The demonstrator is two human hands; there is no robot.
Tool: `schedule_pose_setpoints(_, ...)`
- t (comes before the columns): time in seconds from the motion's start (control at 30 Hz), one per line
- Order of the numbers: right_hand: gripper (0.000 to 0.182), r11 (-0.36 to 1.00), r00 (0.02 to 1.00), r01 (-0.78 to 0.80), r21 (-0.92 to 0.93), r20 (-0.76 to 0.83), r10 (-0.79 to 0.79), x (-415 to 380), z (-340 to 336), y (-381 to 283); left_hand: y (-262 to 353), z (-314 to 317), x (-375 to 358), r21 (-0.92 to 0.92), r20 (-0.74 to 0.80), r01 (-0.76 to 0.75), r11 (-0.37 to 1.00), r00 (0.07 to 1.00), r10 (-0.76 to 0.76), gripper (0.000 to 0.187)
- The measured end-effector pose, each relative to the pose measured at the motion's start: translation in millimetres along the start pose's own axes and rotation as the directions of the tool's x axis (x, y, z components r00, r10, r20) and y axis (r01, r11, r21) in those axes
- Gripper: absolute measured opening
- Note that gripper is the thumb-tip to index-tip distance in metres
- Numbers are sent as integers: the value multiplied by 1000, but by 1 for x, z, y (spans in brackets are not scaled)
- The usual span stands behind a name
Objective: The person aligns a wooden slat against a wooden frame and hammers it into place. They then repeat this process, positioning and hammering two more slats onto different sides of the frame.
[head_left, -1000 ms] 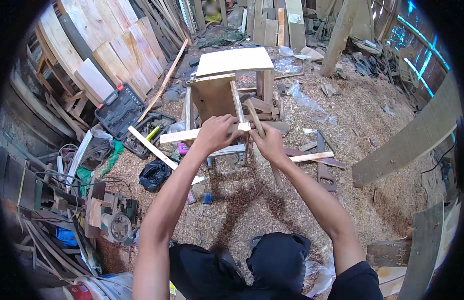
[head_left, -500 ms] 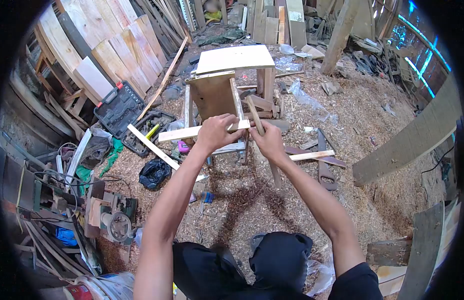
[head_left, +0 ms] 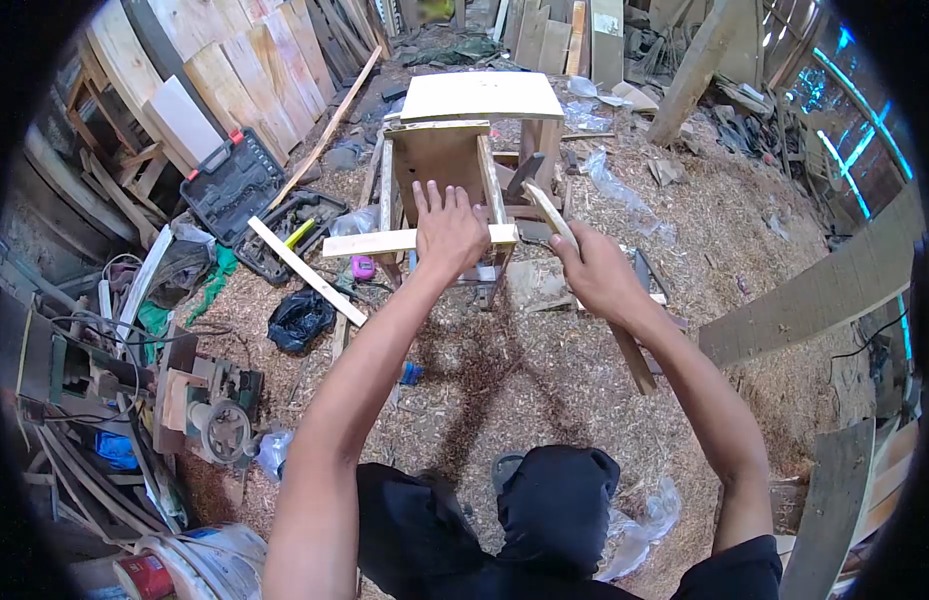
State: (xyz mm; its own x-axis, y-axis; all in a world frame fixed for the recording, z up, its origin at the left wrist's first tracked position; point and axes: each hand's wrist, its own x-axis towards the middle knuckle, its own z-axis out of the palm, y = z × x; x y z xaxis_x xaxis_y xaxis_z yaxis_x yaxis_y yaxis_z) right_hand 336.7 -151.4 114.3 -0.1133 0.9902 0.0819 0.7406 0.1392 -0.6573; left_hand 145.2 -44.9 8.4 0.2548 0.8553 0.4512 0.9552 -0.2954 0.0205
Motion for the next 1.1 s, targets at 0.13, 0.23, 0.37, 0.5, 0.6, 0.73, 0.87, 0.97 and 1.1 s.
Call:
schedule_pose_setpoints(0.13, 33, 992, 997, -32, -119, 65, 40, -3, 10, 12, 1, -7, -1, -33, 109, -2, 999, 994, 5, 46)
schedule_pose_setpoints(0.23, 34, 991, 996, -43, -124, 74, 53, -4, 4, 5, 2, -5, -2, -97, -14, -35, 995, 999, 34, 48)
schedule_pose_setpoints(0.37, 35, 988, 984, -110, -112, 124, 124, -2, 4, 7, 3, -11, -2, -92, 42, 2, 996, 999, 2, 56)
schedule_pose_setpoints(0.5, 35, 995, 996, -11, -102, 82, 20, -3, 1, 4, 6, -15, -1, -94, 54, 19, 995, 998, -14, 58)
schedule_pose_setpoints(0.6, 34, 987, 984, -121, -104, 116, 133, -3, -1, -5, 6, -18, -1, -142, 109, 55, 988, 993, -39, 57)
schedule_pose_setpoints(0.73, 33, 980, 978, -61, -187, 183, 96, 0, -4, -1, 6, -16, 1, -146, 113, 58, 988, 993, -42, 57)
schedule_pose_setpoints(0.87, 35, 989, 989, -54, -137, 126, 72, 2, 0, -1, 2, -9, -2, -106, 41, 1, 994, 999, 3, 52)
schedule_pose_setpoints(0.97, 35, 982, 985, -52, -181, 150, 80, 2, -2, 1, 1, -5, -1, -66, -17, -59, 996, 998, 58, 47)
schedule_pose_setpoints(1.1, 34, 975, 962, -175, -137, 186, 199, -2, -5, -10, 0, -2, -2, -48, -35, -87, 995, 996, 85, 46)
